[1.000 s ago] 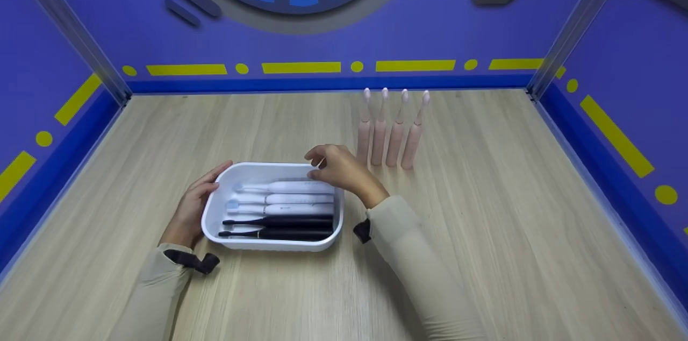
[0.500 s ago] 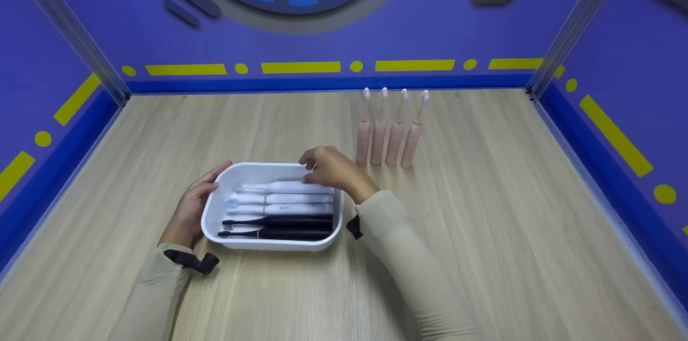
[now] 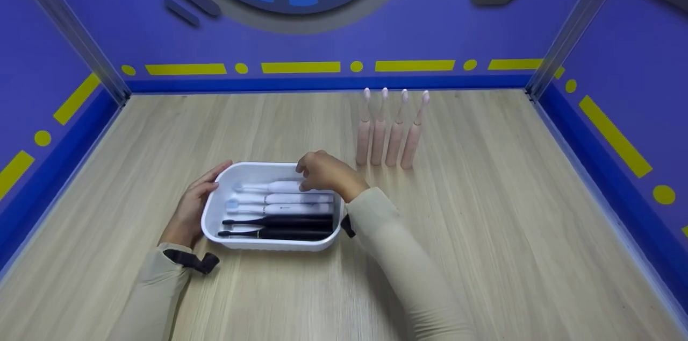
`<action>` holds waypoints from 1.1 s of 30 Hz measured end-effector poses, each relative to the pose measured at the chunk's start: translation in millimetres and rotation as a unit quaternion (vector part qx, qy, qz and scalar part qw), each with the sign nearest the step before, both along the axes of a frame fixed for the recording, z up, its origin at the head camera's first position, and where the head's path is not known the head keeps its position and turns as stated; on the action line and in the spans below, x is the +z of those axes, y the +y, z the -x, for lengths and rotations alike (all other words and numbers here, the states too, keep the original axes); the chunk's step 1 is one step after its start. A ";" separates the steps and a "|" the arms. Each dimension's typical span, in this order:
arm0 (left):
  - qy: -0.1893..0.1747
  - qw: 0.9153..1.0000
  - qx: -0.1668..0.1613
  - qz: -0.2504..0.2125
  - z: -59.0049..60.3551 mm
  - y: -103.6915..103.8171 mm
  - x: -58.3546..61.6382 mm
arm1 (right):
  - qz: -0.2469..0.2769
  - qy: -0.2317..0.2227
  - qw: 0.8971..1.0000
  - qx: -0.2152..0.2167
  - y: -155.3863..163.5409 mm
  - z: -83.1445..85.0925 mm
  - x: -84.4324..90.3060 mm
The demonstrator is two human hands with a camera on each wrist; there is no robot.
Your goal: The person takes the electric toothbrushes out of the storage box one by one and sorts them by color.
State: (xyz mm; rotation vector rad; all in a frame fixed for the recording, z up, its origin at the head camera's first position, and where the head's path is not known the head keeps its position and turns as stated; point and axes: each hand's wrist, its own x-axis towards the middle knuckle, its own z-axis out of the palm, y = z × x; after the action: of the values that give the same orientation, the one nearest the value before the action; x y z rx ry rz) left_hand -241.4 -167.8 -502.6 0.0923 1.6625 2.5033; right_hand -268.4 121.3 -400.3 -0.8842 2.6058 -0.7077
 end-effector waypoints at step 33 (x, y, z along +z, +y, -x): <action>0.015 1.000 -0.002 0.008 -0.9 -1.7 -2.2 | -0.151 -0.004 0.987 0.062 -15.2 4.1 6.3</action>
State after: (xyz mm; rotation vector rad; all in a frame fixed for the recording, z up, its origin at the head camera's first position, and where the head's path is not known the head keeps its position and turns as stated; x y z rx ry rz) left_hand -240.5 -169.4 -504.8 0.1320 1.6914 2.4966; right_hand -272.4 106.2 -394.1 -0.9328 2.5331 -0.2707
